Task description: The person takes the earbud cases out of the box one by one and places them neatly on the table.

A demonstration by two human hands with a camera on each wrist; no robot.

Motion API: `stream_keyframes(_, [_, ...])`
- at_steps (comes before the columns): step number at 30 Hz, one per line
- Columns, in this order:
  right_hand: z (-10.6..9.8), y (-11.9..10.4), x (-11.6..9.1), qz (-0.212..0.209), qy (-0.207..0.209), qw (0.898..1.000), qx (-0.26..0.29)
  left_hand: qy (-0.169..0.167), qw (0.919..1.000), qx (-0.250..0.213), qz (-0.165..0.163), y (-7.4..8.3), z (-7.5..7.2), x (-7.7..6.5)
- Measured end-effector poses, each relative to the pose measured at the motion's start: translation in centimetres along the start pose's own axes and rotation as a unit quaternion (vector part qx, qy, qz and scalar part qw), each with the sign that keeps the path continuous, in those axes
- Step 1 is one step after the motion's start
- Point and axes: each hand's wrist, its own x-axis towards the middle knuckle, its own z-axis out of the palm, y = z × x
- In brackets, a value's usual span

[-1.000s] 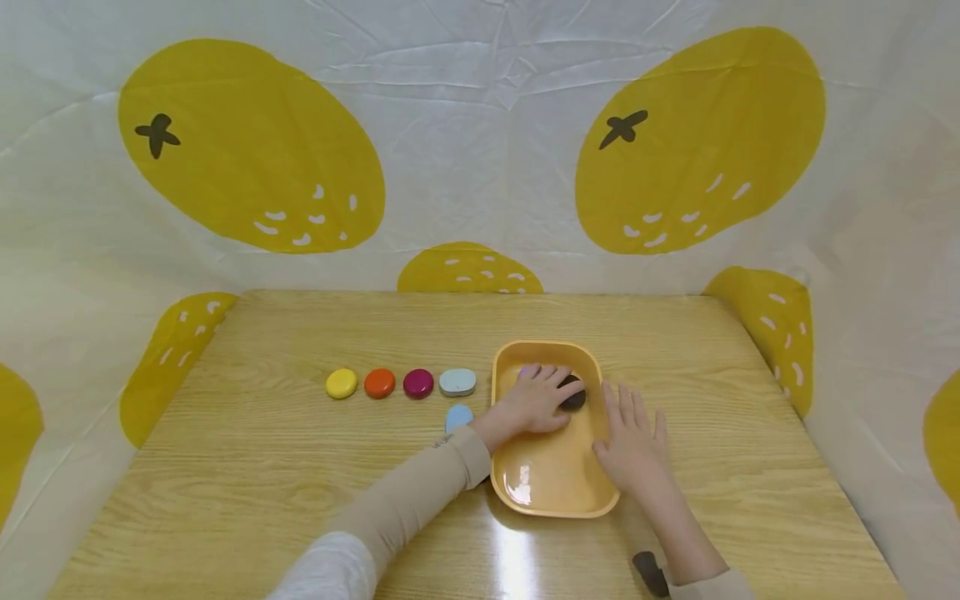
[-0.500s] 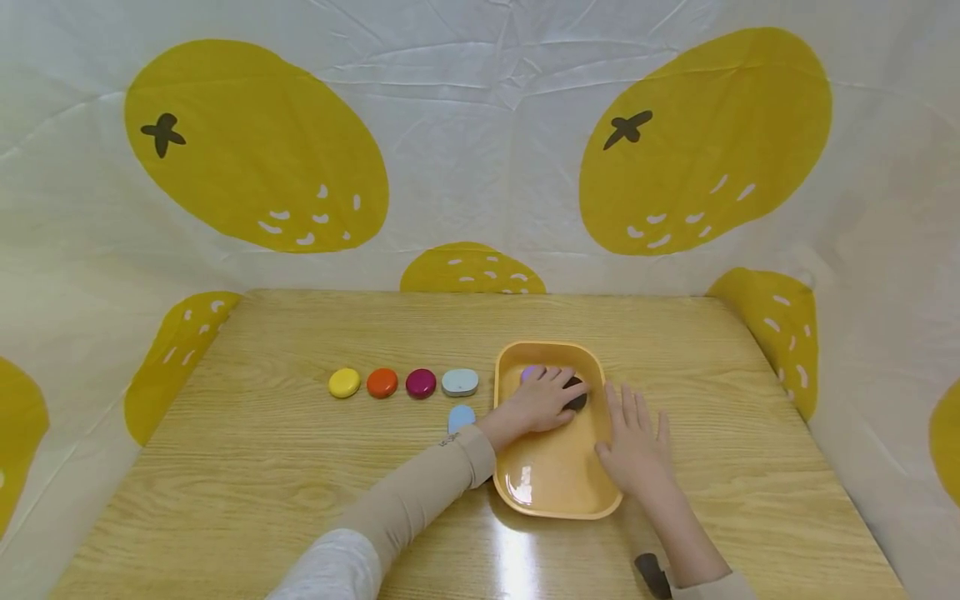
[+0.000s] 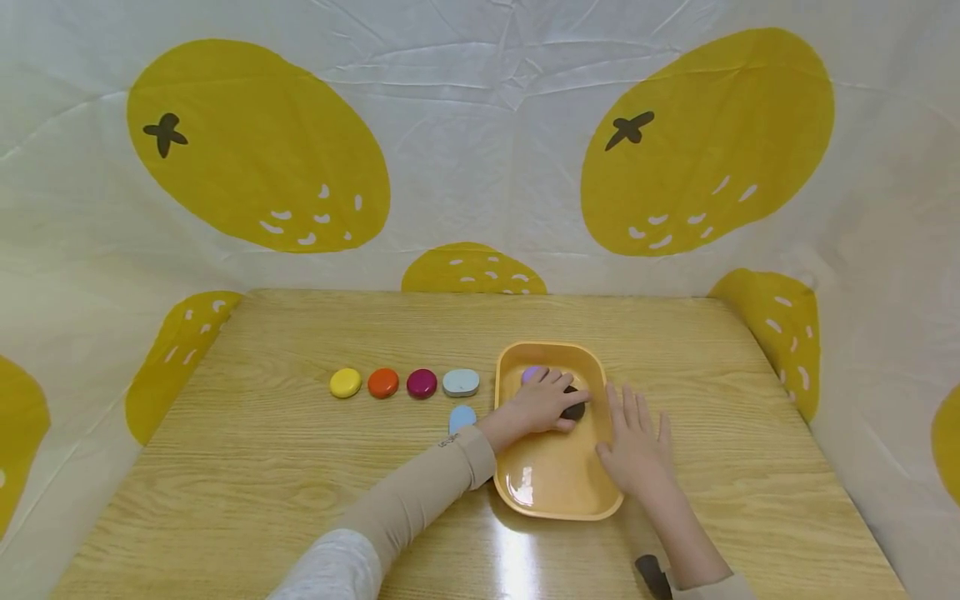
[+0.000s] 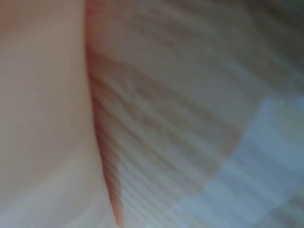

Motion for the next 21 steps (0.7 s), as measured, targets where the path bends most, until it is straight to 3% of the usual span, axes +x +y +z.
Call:
stream_keyframes(5, [0.1,0.1,-0.1,0.001,0.002,1.000,-0.001,0.019,0.9997,0.013,0.006,-0.1,0.0,-0.1])
stream_keyframes(10, [0.1,0.1,-0.1,0.002,0.005,1.000,0.000,0.061,0.9979,0.024,0.001,-0.4,-0.9,-0.8])
stream_keyframes(17, [0.1,0.1,0.0,0.002,0.007,1.000,0.003,0.124,0.9921,0.015,0.003,-2.3,-3.2,-3.8])
stream_keyframes(21, [0.1,0.2,0.0,-0.001,0.006,1.000,0.006,0.154,0.9879,0.012,0.016,-4.1,-3.4,-6.1])
